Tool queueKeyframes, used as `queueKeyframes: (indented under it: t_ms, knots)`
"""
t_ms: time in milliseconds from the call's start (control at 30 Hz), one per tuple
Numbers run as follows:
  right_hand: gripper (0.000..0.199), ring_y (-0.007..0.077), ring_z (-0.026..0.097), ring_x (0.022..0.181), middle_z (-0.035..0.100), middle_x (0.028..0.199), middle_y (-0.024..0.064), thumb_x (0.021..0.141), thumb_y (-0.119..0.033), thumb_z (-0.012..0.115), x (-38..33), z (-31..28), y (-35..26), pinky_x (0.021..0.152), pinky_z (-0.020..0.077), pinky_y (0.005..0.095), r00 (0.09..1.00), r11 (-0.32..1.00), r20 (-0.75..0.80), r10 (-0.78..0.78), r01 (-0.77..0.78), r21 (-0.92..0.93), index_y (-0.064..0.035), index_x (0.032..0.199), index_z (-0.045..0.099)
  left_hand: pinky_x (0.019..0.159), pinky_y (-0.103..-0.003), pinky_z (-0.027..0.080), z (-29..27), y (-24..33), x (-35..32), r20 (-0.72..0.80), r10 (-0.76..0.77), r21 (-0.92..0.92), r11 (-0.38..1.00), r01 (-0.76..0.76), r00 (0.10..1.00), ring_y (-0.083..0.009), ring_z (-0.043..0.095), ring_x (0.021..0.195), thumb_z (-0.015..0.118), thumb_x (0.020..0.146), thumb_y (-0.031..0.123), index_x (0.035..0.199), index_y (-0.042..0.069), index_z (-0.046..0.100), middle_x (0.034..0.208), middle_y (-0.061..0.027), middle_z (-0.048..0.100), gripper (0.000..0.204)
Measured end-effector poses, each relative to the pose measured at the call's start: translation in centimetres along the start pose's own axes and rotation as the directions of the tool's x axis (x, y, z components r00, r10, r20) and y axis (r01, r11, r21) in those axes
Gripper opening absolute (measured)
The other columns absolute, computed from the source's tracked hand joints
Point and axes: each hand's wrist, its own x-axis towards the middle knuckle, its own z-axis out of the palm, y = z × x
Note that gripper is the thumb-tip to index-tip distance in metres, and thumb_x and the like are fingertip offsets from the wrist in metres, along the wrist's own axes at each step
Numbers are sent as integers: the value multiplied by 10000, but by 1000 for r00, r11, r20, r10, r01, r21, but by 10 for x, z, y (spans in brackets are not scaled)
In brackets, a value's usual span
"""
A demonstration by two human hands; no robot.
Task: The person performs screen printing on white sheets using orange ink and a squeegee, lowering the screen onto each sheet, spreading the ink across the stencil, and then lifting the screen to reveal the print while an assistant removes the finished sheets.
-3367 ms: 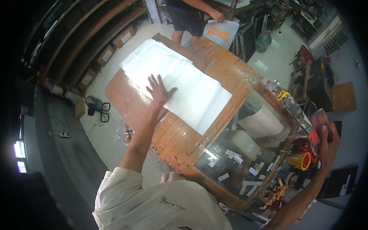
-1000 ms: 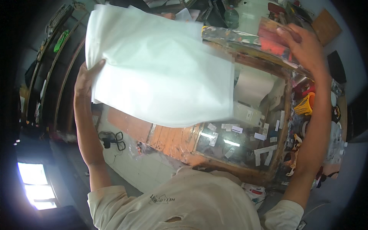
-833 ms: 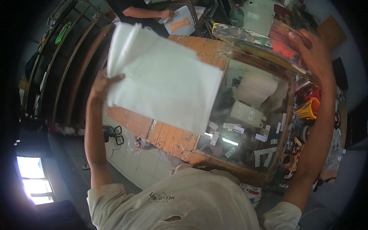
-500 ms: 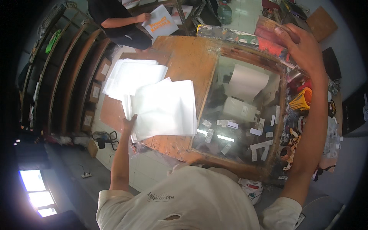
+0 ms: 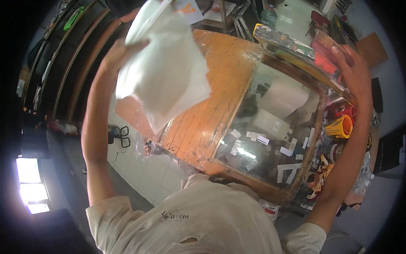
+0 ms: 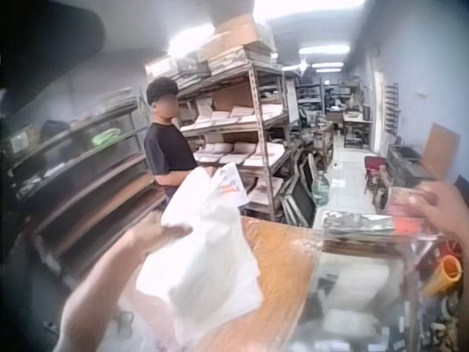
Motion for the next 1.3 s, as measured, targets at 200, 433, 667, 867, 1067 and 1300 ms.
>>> queueKeyframes:
  t_ms: [200, 433, 667, 867, 1067, 1300]
  knots:
    - [576, 223, 656, 931, 707, 1021, 151, 977, -553, 619, 1, -4, -3, 897, 497, 337, 1000, 999, 5, 19, -19, -27, -47, 1236, 712, 759, -324, 559, 24, 88, -2, 34, 118, -92, 989, -114, 992, -183, 700, 859, 780, 918, 268, 1153, -54, 728, 1015, -112, 746, 402]
    - [552, 217, 658, 941, 714, 1045, 139, 971, -523, 651, 6, -5, 7, 901, 500, 347, 996, 997, 60, 70, -72, 35, -42, 1231, 719, 731, -353, 645, -11, -12, 52, -78, 238, 157, 962, -223, 968, -255, 770, 777, 861, 825, 422, 1208, -94, 677, 942, -193, 762, 668]
    - [583, 224, 662, 1040, 711, 1138, 158, 971, -491, 665, 9, -7, 7, 961, 487, 352, 993, 994, 63, 96, -98, 38, 15, 1260, 691, 1015, -451, 529, -6, -259, 113, -305, -134, 533, 797, 286, 943, -443, 638, 1203, 761, 677, 815, 1374, -161, 484, 1336, -365, 591, 1231]
    - [585, 217, 649, 1109, 708, 1192, 164, 979, -495, 648, 2, -8, 6, 991, 477, 352, 982, 982, 90, 169, -175, 65, 10, 1272, 688, 1175, -673, 238, 84, -370, 74, -358, 340, 724, 689, 29, 869, -441, 205, 1544, 641, 973, 474, 1507, 30, 465, 1647, -280, 250, 716]
    - [604, 201, 638, 1070, 712, 1155, 150, 969, -527, 642, 1, -7, 9, 957, 483, 349, 985, 986, 58, 165, -166, 25, -16, 1288, 689, 1233, -680, -15, 280, -301, -40, 292, 105, 793, 529, -302, 951, -383, -82, 1589, 260, 1068, 605, 1654, 46, 79, 1723, -210, -28, 830]
    - [641, 166, 649, 858, 722, 1075, 124, 947, -553, 662, -5, -3, -3, 761, 506, 303, 994, 993, -13, 107, -106, 59, -14, 1293, 687, 1224, -687, 75, 359, -254, -58, 116, 416, 312, 847, -431, 902, -440, 91, 1579, 664, 965, 455, 1469, 26, 473, 1665, -282, 202, 689]
